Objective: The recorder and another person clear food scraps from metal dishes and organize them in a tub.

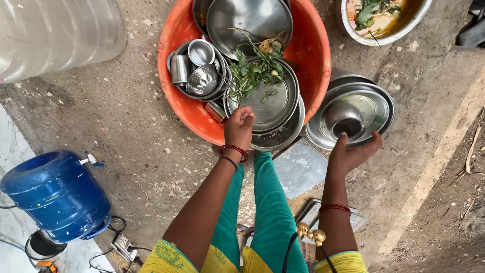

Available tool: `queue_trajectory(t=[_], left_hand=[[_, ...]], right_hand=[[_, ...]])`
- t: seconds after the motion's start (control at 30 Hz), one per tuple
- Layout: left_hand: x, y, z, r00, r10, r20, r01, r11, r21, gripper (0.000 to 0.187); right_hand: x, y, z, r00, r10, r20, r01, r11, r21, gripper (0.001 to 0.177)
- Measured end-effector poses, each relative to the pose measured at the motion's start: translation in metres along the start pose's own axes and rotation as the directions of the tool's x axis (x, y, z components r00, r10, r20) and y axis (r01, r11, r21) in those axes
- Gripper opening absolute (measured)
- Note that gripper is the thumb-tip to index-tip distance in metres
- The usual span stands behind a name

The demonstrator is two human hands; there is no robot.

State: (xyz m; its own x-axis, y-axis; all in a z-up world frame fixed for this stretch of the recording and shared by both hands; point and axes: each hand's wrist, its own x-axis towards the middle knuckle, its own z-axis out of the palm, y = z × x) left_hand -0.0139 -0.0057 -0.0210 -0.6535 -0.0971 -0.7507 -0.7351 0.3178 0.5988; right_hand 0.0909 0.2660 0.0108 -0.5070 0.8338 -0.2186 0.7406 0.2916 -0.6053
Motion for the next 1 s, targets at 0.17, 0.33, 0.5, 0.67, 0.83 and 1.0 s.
queue_trajectory(t=[0.17, 0.33, 0.5, 0.67, 0.83, 1.0], left_hand=[[0.014, 0.039, -0.011, 0.998, -0.024, -0.055, 0.025, 1.0, 0.011, 0.031], [0.027, 0.037, -0.019, 0.999, 0.025, -0.036, -0.026, 0.999, -0.022, 0.029], [0.035, 0.025, -0.027, 0.998, -0.019, -0.064, 0.019, 1.0, -0.002, 0.027], [0.032, 0.034, -0.019, 0.998, 0.022, -0.064, -0.021, 0.999, 0.025, 0.025], [0.041, 0.089, -0.024, 0.985, 0.083, -0.151, -0.067, 0.991, 0.114, 0.019], [0.06, 0.12, -0.036, 0.922, 0.181, -0.343, -0.088, 0.959, 0.271, 0.008]], right_hand=[[0.037, -0.072, 0.045, 0.983, -0.064, 0.171, 0.1, 0.971, -0.215, 0.078], [0.049, 0.02, 0.063, 0.978, -0.092, 0.187, 0.142, 0.95, -0.278, 0.088], [0.043, 0.102, 0.062, 0.902, 0.15, 0.404, -0.158, 0.987, -0.012, 0.101], [0.063, 0.054, 0.084, 0.947, 0.128, 0.294, -0.057, 0.969, -0.239, 0.068], [0.098, -0.103, 0.151, 0.927, -0.305, 0.219, 0.357, 0.895, -0.268, 0.041], [0.125, -0.212, 0.251, 0.478, -0.759, 0.441, 0.733, 0.622, 0.276, 0.071]])
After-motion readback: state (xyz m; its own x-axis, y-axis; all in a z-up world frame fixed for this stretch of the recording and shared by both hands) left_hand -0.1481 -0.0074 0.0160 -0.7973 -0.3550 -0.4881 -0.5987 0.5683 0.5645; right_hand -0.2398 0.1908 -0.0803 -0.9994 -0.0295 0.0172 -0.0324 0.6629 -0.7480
